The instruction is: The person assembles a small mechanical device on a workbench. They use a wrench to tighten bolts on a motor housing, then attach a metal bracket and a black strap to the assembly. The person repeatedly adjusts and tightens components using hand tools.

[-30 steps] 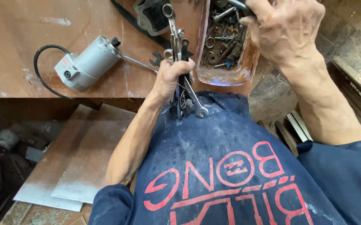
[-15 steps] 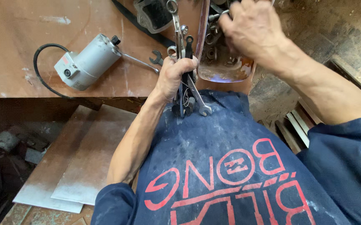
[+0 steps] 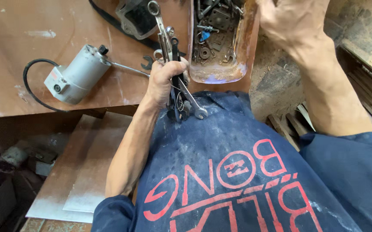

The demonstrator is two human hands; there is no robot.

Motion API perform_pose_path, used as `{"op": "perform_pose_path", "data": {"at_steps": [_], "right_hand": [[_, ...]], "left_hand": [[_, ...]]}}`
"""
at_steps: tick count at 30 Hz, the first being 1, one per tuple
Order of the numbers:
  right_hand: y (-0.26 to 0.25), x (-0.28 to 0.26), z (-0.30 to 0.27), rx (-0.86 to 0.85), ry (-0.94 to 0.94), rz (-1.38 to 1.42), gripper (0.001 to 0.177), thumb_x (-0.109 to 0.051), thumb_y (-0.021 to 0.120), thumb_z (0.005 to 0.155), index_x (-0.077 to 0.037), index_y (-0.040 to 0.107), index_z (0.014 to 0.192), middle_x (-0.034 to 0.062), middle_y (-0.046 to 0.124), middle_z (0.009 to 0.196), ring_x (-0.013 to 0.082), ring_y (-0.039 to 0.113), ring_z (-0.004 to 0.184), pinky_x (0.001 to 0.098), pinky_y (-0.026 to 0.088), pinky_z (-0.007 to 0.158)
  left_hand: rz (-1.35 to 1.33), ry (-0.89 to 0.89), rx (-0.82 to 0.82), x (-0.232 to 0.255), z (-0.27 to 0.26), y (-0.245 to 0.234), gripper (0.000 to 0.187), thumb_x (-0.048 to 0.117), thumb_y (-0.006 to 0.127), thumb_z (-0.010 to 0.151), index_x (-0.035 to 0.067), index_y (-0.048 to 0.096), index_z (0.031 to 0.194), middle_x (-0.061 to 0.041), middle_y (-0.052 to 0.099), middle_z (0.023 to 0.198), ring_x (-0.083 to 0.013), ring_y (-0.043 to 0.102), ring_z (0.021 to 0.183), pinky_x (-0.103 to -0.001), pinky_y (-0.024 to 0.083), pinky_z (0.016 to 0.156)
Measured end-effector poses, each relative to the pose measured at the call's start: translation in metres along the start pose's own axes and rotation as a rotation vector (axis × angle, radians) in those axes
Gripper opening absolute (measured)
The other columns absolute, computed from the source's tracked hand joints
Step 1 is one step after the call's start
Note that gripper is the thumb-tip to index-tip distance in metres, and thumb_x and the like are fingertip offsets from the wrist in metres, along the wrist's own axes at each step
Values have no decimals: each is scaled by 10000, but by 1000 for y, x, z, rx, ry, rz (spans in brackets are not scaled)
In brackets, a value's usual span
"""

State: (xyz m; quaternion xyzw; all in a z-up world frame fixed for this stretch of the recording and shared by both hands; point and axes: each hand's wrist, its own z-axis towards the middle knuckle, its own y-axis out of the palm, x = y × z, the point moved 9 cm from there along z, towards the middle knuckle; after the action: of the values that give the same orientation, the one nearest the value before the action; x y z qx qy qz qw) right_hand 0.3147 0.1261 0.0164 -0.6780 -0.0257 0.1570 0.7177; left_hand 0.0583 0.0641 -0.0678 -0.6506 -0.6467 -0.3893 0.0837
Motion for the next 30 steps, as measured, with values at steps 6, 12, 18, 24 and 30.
{"op": "perform_pose_path", "data": {"at_steps": [6, 12, 18, 24, 30], "right_hand": [[-7, 32, -41, -99, 507, 686, 185, -58, 674, 1031, 2, 611, 868, 60, 573, 744, 111, 470, 599, 269, 351, 535], [-15, -17, -56, -63, 358, 630, 194, -105, 643, 1022, 3, 764, 1129, 114, 767, 1001, 161, 732, 827, 305, 592, 689], [44, -91, -29, -543, 434, 168, 680, -136, 667, 864, 137, 382, 1417, 261, 728, 880, 399, 728, 702, 492, 572, 611], [69, -96, -7, -642, 530, 253, 819, -93, 633, 758, 242, 312, 1433, 290, 696, 756, 438, 722, 705, 515, 588, 611], [56, -93, -77, -771, 411, 274, 178, -141, 594, 838, -19, 710, 896, 246, 703, 818, 441, 713, 743, 543, 580, 670]], "left_hand": [[6, 8, -7, 4, 1, 2, 238, 231, 627, 863, -2, 674, 880, -60, 644, 710, -126, 598, 615, -278, 496, 574], [-17, -18, 5, -3, 7, -3, 243, 224, 633, 854, -9, 670, 912, -57, 641, 708, -133, 606, 615, -285, 510, 580], [-73, -57, 0, -7, 11, -6, 241, 203, 647, 859, -22, 657, 945, -56, 622, 711, -140, 581, 603, -293, 490, 563], [-114, -89, 26, -9, 16, -10, 256, 181, 658, 842, -27, 659, 991, -65, 636, 734, -149, 605, 624, -298, 519, 591], [-82, -84, 21, -5, 19, -11, 267, 195, 658, 836, -29, 658, 983, -74, 639, 730, -162, 623, 630, -309, 532, 594]]}}
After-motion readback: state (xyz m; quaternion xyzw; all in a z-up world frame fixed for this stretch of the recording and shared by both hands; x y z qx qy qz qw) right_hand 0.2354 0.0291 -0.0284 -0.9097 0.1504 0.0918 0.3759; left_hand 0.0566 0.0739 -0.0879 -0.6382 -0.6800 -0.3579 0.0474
